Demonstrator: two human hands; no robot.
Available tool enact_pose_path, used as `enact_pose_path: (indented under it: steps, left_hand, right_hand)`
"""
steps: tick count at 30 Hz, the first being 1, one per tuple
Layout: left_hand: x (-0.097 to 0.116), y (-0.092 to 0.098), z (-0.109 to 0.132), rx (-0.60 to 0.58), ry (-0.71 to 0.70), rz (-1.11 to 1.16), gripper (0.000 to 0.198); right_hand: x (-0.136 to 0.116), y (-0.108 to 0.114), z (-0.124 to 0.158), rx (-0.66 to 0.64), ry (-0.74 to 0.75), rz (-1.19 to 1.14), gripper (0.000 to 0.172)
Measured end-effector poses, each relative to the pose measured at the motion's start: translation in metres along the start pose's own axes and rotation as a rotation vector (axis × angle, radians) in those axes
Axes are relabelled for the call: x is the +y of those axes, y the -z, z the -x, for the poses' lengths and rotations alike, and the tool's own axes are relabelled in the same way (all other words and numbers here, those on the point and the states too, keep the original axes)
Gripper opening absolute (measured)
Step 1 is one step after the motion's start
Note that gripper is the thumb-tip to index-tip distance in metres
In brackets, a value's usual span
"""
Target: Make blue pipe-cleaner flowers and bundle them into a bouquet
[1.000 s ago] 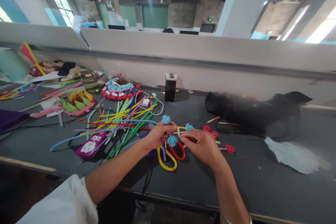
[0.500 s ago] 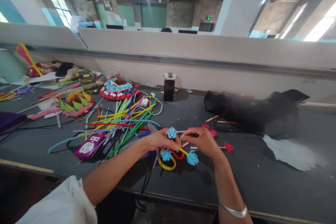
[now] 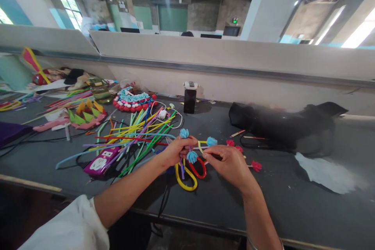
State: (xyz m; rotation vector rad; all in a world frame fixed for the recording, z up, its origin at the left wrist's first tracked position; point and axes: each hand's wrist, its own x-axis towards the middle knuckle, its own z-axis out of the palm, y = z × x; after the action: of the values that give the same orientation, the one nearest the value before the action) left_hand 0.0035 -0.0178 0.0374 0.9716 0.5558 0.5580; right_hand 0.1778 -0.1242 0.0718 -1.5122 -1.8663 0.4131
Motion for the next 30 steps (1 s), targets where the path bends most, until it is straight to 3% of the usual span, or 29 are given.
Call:
enact_pose_path:
  steps: [4, 7, 11, 14, 18, 22, 26, 30]
  left_hand:
    - [0.0, 0.002, 0.001, -0.056, -0.05, 0.034, 0.019]
    - [0.0, 0.002, 0.005, -0.142, -0.043, -0.031, 0.017]
    - [0.003, -0.002, 0.012, -0.31, 0.052, -0.22, 0.019]
    - [0.005, -0.006, 0.015, -0.354, 0.078, -0.387, 0.02]
    - [0.003, -0.009, 0.014, -0.271, 0.052, -0.509, 0.021]
    - [-0.003, -0.01, 0.01, -0.104, 0.048, -0.521, 0.022]
    - [-0.003, -0.012, 0.006, 0.029, 0.035, -0.419, 0.02]
    - [0.002, -0.009, 0.005, 0.066, 0.017, -0.243, 0.019]
  right_hand:
    - [0.015, -0.007, -0.004, -0.008, -0.1, 0.0, 0.019]
    - [0.022, -0.009, -0.007, -0.036, -0.092, -0.108, 0.022]
    - [0.022, -0.005, -0.009, -0.114, -0.099, -0.251, 0.02]
    - [0.022, -0.003, -0.009, -0.119, -0.134, -0.278, 0.018]
    - [0.018, 0.001, -0.008, -0.046, -0.081, -0.207, 0.018]
    - [0.002, 0.006, -0.002, -0.004, -0.005, -0.123, 0.019]
    - [-0.013, 0.009, 0.004, 0.021, 0.059, -0.066, 0.017]
    - [-0.013, 0.01, 0.007, -0.001, 0.051, -0.055, 0.015]
